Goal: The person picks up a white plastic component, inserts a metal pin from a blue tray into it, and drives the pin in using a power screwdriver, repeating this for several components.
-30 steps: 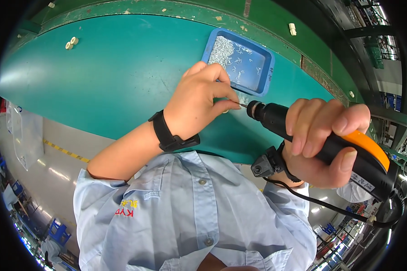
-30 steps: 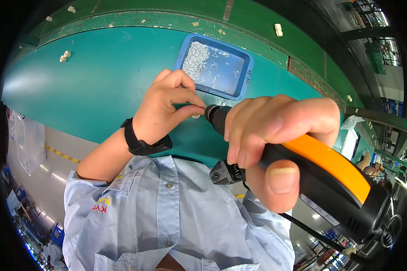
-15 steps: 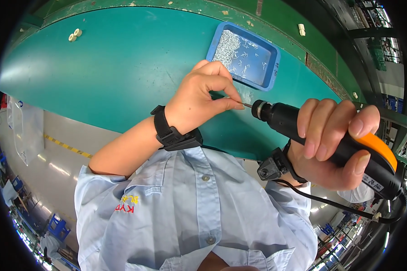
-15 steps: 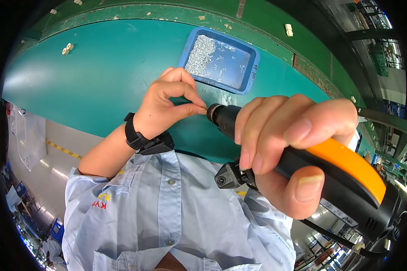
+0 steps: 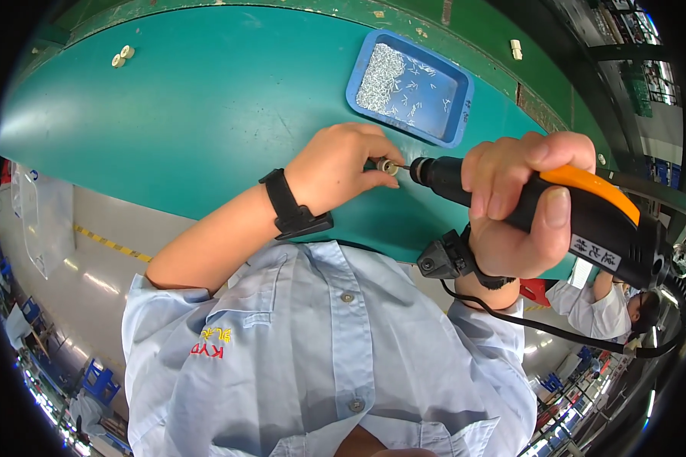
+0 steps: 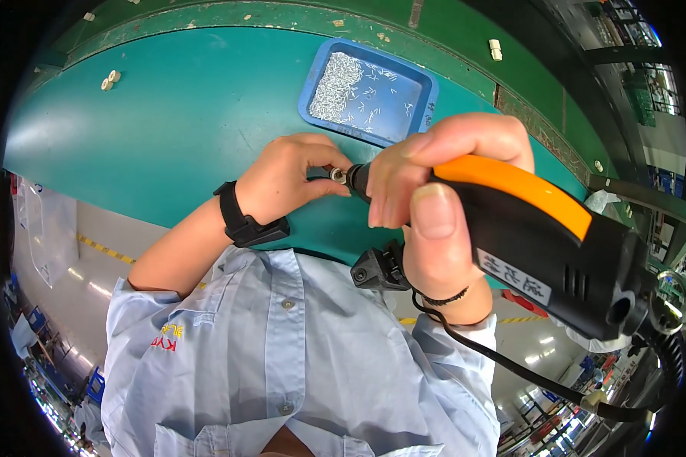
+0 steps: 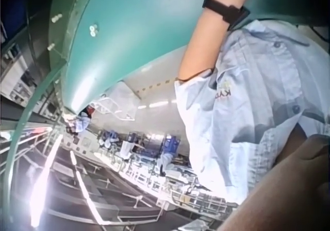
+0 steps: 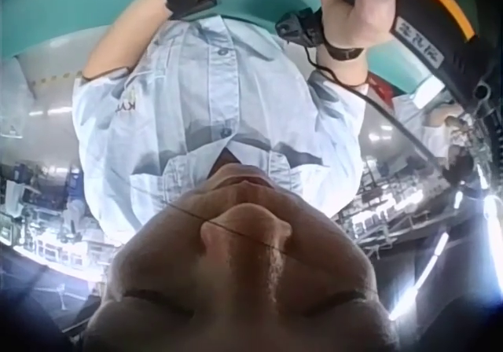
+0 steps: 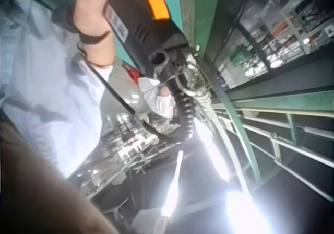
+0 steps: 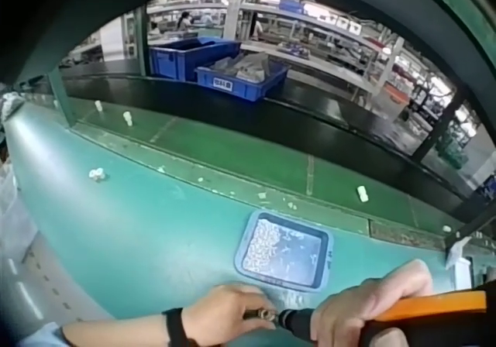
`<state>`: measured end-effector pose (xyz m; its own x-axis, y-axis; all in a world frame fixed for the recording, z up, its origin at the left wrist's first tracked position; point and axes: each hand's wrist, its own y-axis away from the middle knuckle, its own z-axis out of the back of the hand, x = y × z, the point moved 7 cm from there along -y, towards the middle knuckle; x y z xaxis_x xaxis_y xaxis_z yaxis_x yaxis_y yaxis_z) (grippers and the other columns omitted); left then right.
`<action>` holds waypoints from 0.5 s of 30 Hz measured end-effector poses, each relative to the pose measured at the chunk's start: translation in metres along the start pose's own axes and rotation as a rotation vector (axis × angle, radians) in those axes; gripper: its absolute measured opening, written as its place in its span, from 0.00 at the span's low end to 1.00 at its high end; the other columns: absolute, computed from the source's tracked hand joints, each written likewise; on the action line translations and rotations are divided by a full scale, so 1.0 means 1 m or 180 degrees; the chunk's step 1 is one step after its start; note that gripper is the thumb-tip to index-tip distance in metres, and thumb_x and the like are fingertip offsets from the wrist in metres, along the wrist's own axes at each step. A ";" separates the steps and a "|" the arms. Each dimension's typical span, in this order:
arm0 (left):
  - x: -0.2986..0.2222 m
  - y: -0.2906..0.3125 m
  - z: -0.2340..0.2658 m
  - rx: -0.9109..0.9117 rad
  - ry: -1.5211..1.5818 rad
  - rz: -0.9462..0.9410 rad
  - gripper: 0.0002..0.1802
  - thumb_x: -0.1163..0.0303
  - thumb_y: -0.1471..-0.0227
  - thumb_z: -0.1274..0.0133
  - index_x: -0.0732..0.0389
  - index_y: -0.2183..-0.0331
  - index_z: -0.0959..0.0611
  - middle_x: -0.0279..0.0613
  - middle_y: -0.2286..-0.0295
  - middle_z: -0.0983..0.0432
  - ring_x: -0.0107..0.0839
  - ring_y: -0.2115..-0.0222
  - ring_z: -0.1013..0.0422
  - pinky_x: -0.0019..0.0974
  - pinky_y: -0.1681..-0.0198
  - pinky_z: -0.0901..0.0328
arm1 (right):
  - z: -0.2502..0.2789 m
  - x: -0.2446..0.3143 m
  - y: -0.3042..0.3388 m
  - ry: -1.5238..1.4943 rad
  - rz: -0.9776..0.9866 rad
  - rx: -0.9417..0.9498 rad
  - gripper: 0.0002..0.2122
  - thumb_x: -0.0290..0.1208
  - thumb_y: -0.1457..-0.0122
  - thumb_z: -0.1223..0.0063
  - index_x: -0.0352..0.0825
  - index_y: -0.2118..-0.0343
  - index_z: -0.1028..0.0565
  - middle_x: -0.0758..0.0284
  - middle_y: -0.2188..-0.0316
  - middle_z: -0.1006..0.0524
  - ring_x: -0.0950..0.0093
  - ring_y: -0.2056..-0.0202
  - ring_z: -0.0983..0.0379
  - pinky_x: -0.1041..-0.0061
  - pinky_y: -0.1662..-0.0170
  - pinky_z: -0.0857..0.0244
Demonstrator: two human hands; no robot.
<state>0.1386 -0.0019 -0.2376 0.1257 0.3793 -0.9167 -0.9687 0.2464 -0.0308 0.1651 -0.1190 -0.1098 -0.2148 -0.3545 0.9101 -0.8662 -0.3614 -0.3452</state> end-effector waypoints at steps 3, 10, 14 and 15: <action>-0.002 0.000 -0.001 0.0138 -0.0032 -0.0371 0.15 0.75 0.63 0.40 0.61 0.67 0.20 0.39 0.72 0.24 0.37 0.69 0.30 0.36 0.63 0.35 | 0.000 -0.002 0.001 -0.0156 -0.0044 0.0031 0.16 0.36 0.47 0.46 0.32 0.65 0.40 0.69 0.86 0.34 0.78 0.84 0.38 0.76 0.76 0.38; 0.003 0.000 -0.003 0.0117 0.0094 -0.0260 0.13 0.75 0.61 0.42 0.59 0.67 0.20 0.37 0.74 0.24 0.35 0.70 0.32 0.34 0.66 0.35 | -0.003 -0.010 0.003 0.0414 0.0052 0.0020 0.14 0.39 0.45 0.54 0.34 0.66 0.38 0.71 0.88 0.37 0.79 0.88 0.42 0.77 0.81 0.45; 0.007 -0.001 -0.002 0.0143 0.0143 -0.0102 0.13 0.75 0.62 0.41 0.59 0.67 0.20 0.38 0.74 0.25 0.34 0.70 0.32 0.34 0.66 0.35 | 0.000 -0.017 0.002 0.0399 0.0089 0.0018 0.14 0.39 0.45 0.53 0.34 0.67 0.38 0.71 0.88 0.37 0.79 0.88 0.41 0.77 0.81 0.43; 0.007 -0.001 -0.003 0.0149 0.0143 -0.0099 0.13 0.75 0.62 0.41 0.59 0.67 0.20 0.38 0.74 0.25 0.34 0.70 0.32 0.34 0.66 0.35 | 0.001 -0.019 0.001 0.0397 0.0086 0.0012 0.14 0.39 0.45 0.53 0.34 0.67 0.38 0.71 0.88 0.37 0.79 0.88 0.41 0.77 0.81 0.43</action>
<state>0.1401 -0.0015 -0.2455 0.1449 0.3307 -0.9325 -0.9532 0.2993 -0.0420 0.1683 -0.1134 -0.1276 -0.2927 -0.2541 0.9218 -0.8577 -0.3564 -0.3706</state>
